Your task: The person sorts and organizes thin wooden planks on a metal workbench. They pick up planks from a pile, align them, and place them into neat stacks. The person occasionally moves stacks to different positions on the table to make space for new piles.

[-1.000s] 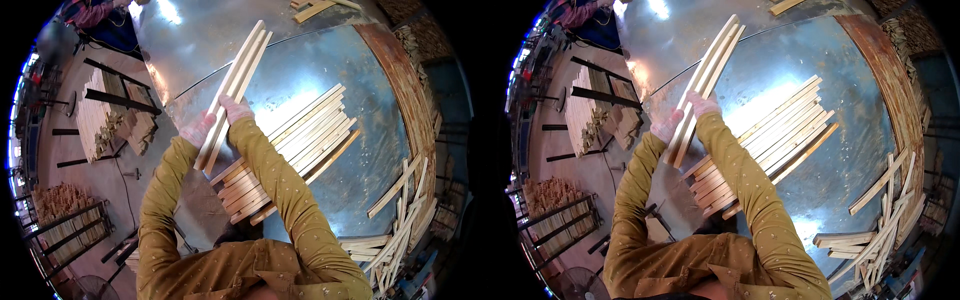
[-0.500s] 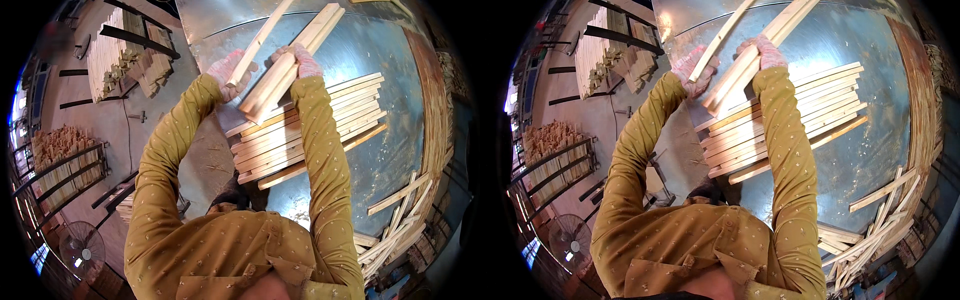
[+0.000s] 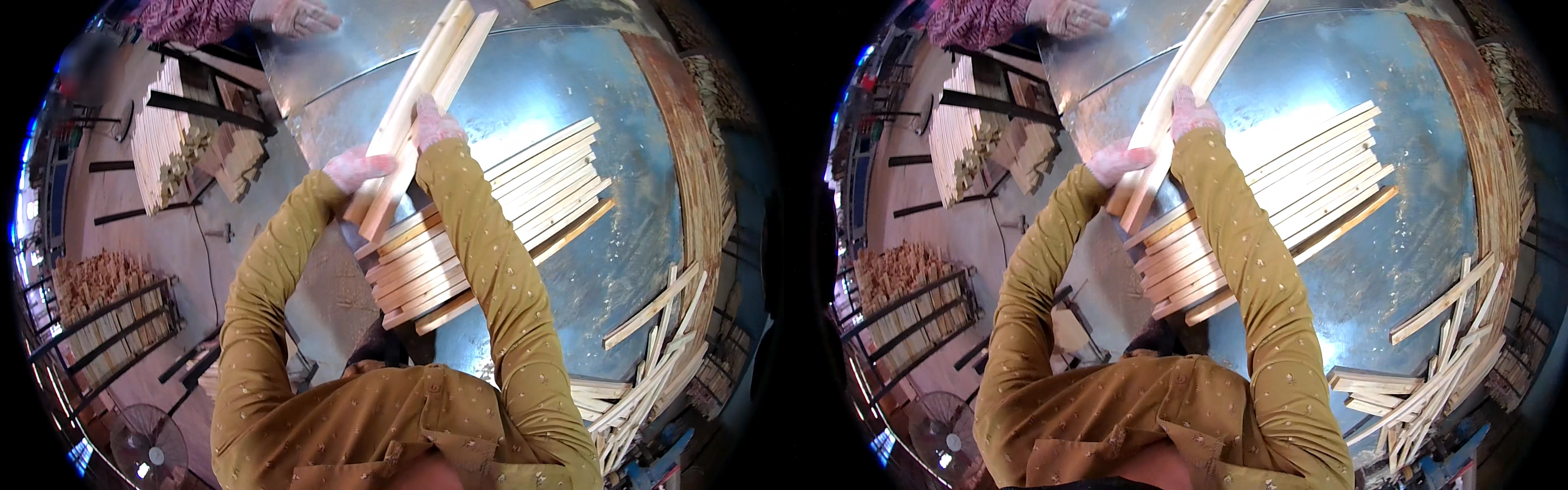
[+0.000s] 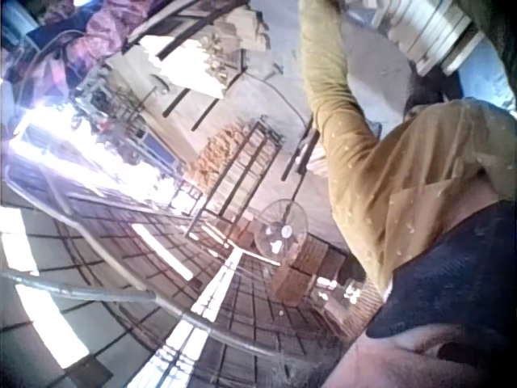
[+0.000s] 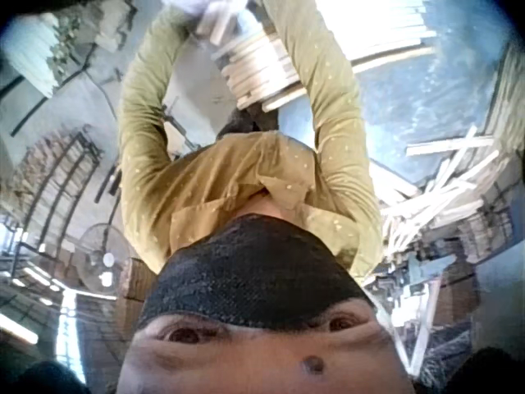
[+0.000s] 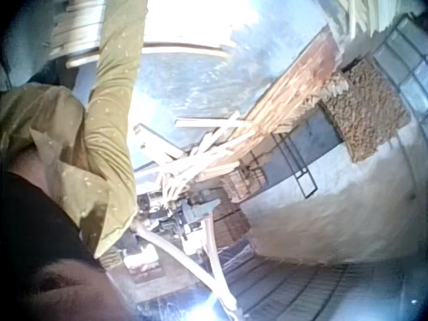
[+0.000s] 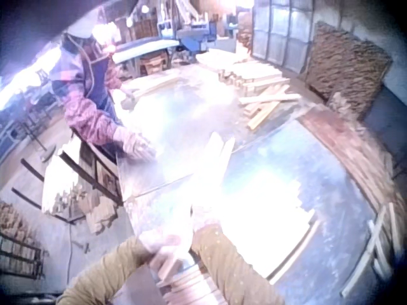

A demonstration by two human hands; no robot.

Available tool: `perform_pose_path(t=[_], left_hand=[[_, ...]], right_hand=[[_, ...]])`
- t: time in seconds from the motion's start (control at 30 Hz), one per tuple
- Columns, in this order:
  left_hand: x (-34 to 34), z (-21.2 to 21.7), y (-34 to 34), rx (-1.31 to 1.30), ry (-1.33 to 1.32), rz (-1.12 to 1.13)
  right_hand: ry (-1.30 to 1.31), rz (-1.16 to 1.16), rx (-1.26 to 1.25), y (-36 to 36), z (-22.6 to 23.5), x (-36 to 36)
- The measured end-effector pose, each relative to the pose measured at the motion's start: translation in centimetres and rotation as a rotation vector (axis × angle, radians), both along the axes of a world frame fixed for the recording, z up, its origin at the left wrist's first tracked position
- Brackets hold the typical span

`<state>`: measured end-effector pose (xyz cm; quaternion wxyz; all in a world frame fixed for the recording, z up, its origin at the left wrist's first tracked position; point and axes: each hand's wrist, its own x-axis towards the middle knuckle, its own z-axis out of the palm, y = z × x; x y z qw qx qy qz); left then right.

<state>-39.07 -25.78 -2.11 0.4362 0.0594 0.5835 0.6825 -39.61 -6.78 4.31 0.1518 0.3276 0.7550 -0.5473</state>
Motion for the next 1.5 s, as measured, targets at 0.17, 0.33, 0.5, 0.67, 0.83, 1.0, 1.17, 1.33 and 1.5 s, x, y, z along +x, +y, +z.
perform_pose_path(t=[0.17,0.33,0.5,0.67,0.83,1.0,1.17,1.33,1.5], left_hand=[[-0.2,-0.5,-1.4,0.157,-0.411,0.156],[-2.7,-0.2,1.5,0.128,0.076,0.054],[-7.8,6.1,0.7,-0.972,0.987,-0.144],[-8.6,3.6,-3.8,-1.158,1.008,-0.118],[4.4,6.7,9.3,-0.369,1.179,0.250],[21.4,2.8,27.8,0.109,0.147,-0.503],[34.6,0.7,40.7,0.108,-0.156,-0.806],[37.8,-0.3,38.7,0.118,-0.680,-0.565],[39.7,-0.4,39.4,0.294,-0.838,-0.370]], right_hand=[[0.173,0.061,0.072,-0.3,-4.7,-1.0],[0.112,0.439,0.219,0.1,-4.8,-1.8],[0.661,0.030,-0.230,8.5,-0.5,10.1],[0.039,-0.427,1.192,27.3,-3.0,27.2],[-0.706,-0.813,1.060,38.5,-6.1,46.6],[-0.130,-0.727,0.223,32.4,0.1,45.2],[0.223,0.163,0.222,31.5,-4.8,56.3],[-0.025,-0.237,1.210,52.1,5.4,63.7],[-0.809,-0.244,1.181,65.1,0.0,71.2]])
